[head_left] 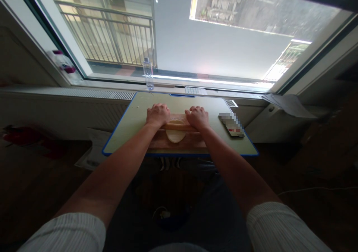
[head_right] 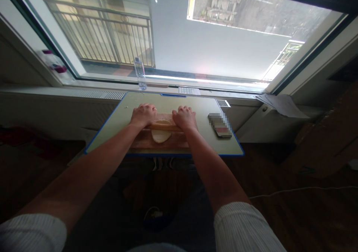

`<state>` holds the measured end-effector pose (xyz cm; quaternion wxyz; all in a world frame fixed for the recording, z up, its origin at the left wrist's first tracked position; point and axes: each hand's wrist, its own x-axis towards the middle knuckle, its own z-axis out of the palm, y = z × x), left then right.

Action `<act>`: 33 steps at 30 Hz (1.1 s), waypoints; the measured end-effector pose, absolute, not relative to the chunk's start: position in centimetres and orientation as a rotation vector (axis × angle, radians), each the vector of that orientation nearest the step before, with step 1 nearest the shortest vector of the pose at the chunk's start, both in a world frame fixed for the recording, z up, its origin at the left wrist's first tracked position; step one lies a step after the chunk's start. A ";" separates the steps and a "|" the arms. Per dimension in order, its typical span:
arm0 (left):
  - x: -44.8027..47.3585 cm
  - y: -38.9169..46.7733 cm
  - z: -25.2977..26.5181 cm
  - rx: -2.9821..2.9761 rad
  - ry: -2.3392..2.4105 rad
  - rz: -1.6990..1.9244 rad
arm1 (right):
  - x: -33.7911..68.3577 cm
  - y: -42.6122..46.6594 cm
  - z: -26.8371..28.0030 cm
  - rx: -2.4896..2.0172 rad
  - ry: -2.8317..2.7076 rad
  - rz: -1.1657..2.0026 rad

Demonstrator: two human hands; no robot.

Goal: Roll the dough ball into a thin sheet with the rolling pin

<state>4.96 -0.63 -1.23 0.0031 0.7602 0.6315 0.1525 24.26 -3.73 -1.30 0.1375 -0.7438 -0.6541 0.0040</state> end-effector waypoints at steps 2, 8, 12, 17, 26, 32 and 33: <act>4.9 -0.8 -1.3 2.380 1.978 0.485 | 24.2 -3.9 -1.3 -2.155 -1.898 0.008; 4.7 -1.3 -1.4 2.362 1.956 0.476 | 24.2 -4.4 -1.3 -2.170 -1.891 0.018; 4.6 -1.7 -1.2 2.348 1.961 0.427 | 24.1 -4.8 -1.2 -2.185 -1.879 0.056; 4.5 -2.2 -1.2 2.365 1.968 0.393 | 23.9 -5.6 -1.0 -2.186 -1.936 0.028; 4.3 -3.3 -1.0 2.313 1.958 0.343 | 23.7 -7.4 -0.8 -2.199 -2.021 -0.004; 4.3 -4.2 -0.9 2.280 1.946 0.301 | 23.4 -8.1 -0.9 -2.223 -1.914 0.055; 4.2 -4.4 -0.8 2.274 1.943 0.294 | 23.3 -8.3 -0.9 -2.222 -1.905 0.056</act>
